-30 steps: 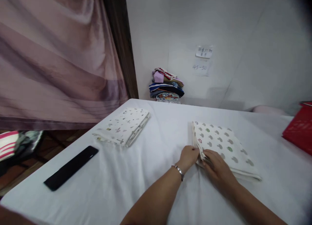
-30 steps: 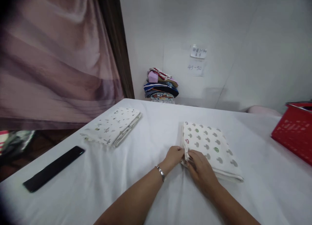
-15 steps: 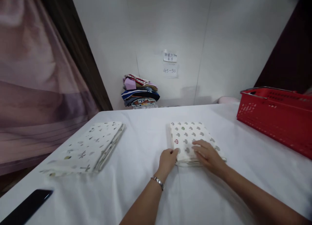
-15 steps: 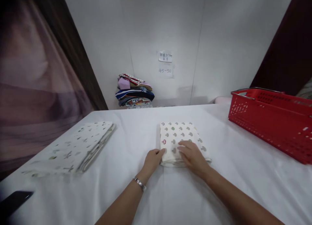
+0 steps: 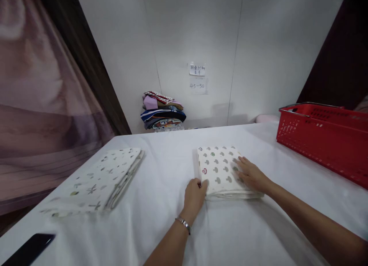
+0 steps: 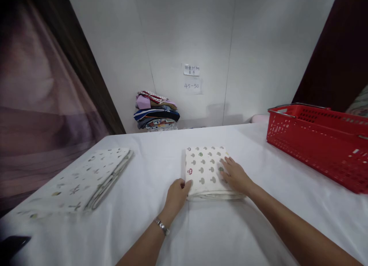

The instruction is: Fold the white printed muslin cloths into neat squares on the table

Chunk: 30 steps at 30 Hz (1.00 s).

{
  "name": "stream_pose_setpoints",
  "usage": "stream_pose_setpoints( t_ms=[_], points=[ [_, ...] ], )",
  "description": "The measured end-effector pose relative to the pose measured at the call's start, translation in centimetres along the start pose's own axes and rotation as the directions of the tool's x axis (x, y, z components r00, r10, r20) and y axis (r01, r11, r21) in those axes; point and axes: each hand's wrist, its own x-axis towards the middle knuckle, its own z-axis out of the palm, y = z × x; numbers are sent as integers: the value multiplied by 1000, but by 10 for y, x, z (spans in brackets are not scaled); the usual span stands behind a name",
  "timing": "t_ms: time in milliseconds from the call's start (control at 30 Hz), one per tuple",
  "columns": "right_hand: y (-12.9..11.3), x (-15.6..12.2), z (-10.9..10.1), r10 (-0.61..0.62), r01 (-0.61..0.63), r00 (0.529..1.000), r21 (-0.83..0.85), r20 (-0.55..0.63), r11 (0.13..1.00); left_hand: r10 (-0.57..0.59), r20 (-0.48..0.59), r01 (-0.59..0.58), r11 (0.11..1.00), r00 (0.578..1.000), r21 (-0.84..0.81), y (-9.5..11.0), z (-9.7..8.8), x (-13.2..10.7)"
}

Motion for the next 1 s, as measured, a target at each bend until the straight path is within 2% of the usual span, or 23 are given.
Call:
stream_pose_setpoints(
  t_ms=[100,233,400,467,600,700,1000],
  points=[
    [-20,29,-10,-16,18,999,-37,40,999,-51,-1,51,998,999,-47,0,0,-1],
    [-45,71,-10,-59,61,998,-45,38,997,-92,20,94,992,996,-87,0,1,-1],
    [-77,121,7,-194,195,977,-9,84,981,-129,18,130,989,991,-72,1,3,-2],
    [-83,138,21,-198,202,972,-22,130,979,-137,21,139,988,990,-68,2,3,-3],
    [-76,160,51,-65,82,971,-69,229,994,-149,38,151,988,988,-46,5,2,-4],
    [-66,164,64,-46,65,969,-73,242,995,-158,53,159,987,986,-19,6,2,-4],
    [-64,170,60,-16,45,963,-102,270,994,-136,43,135,991,990,13,8,3,-6]
  ],
)
